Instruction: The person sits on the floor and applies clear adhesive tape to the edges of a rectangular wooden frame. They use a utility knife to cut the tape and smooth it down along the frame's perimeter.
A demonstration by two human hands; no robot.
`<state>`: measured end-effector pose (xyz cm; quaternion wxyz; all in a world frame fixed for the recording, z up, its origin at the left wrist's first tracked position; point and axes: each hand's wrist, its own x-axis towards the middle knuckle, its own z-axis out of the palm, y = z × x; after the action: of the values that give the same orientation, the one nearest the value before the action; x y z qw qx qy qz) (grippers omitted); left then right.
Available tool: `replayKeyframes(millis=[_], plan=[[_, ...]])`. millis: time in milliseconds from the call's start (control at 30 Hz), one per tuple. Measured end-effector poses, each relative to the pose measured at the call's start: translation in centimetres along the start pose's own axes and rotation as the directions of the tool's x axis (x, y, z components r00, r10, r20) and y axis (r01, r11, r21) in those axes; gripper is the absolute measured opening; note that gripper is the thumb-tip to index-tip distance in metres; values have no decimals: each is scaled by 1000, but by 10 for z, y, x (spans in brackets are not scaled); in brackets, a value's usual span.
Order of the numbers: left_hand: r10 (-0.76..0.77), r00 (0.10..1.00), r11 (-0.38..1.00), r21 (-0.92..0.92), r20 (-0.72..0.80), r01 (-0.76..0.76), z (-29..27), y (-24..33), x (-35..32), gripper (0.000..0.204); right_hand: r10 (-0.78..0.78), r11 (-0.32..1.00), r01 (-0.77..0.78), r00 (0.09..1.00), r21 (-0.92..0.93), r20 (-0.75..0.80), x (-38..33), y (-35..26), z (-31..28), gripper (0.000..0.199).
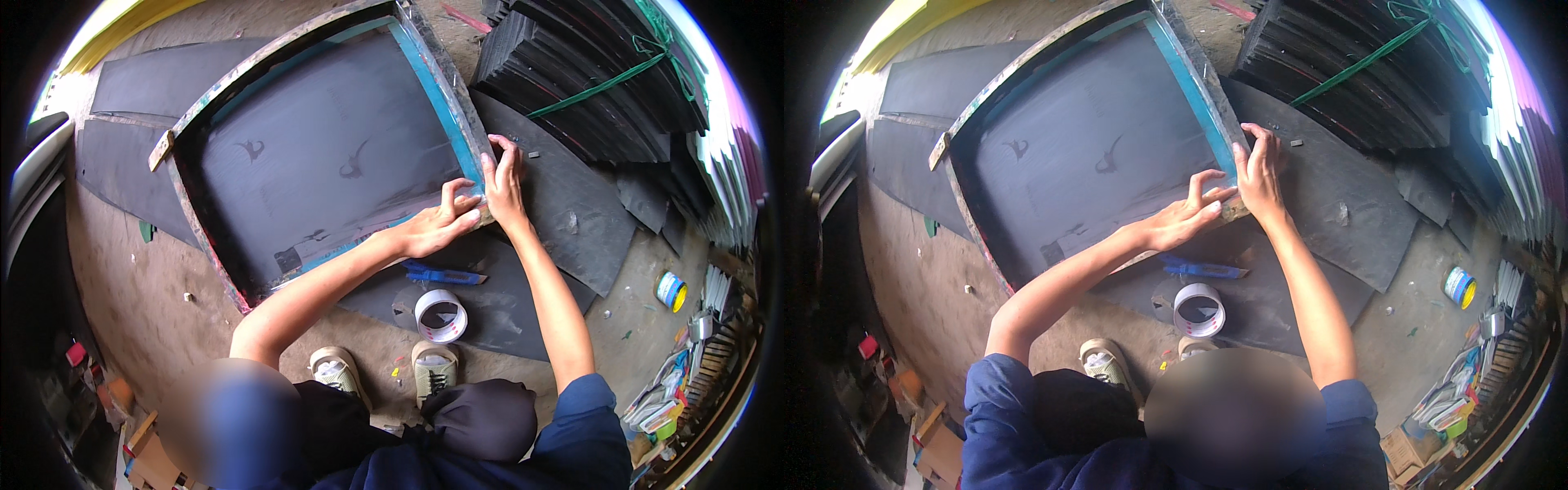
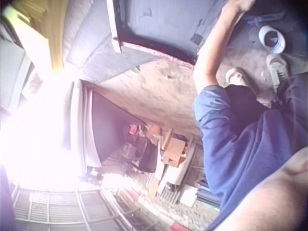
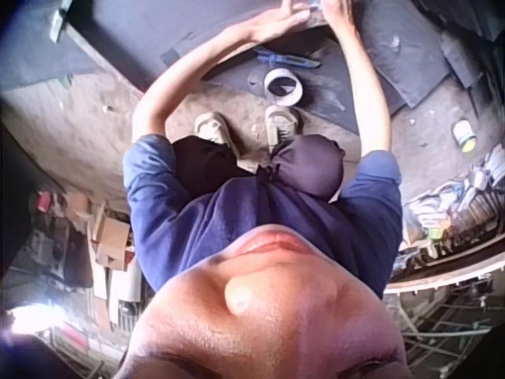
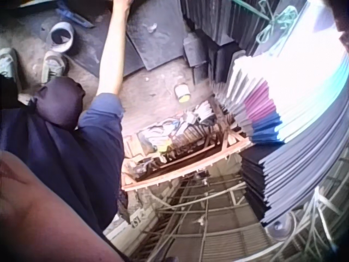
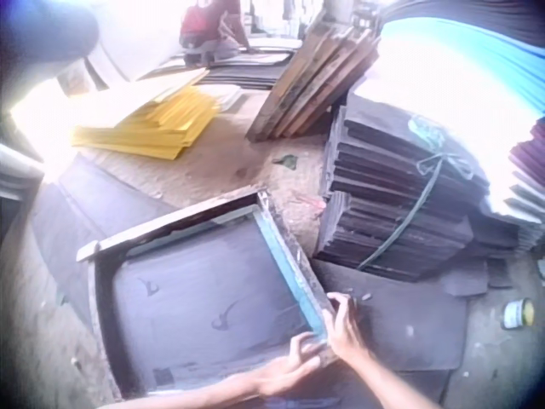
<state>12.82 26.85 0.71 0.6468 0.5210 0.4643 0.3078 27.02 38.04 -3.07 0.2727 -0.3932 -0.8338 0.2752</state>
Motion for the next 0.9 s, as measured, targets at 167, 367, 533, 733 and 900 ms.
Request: replayKeyframes(millis=[167, 367, 533, 733, 900], plan=[[-85, 996, 988, 132, 34, 80, -5, 19, 13, 58, 19, 1000, -19, 1000, -25, 16, -1, -2, -1, 30], [-9, 987, 984, -177, -159, -20, 7, -21, 20, 58, 12, 1000, -12, 1000, 24, -11, 0, -3, 1, 28], [518, 805, 600, 794, -289, -101, -25, -14, 38, 31, 79, 991, -62, 986, 117, -145, 2, 9, 6, 26], [358, 822, 637, 760, -444, 133, -11, -18, 57, 52, 94, 989, -76, 984, 124, -150, -3, 9, 9, 25], [383, 797, 654, 747, -467, 124, -11, -20, 62, 44, 90, 991, -73, 985, 115, -150, -2, 8, 7, 26]])
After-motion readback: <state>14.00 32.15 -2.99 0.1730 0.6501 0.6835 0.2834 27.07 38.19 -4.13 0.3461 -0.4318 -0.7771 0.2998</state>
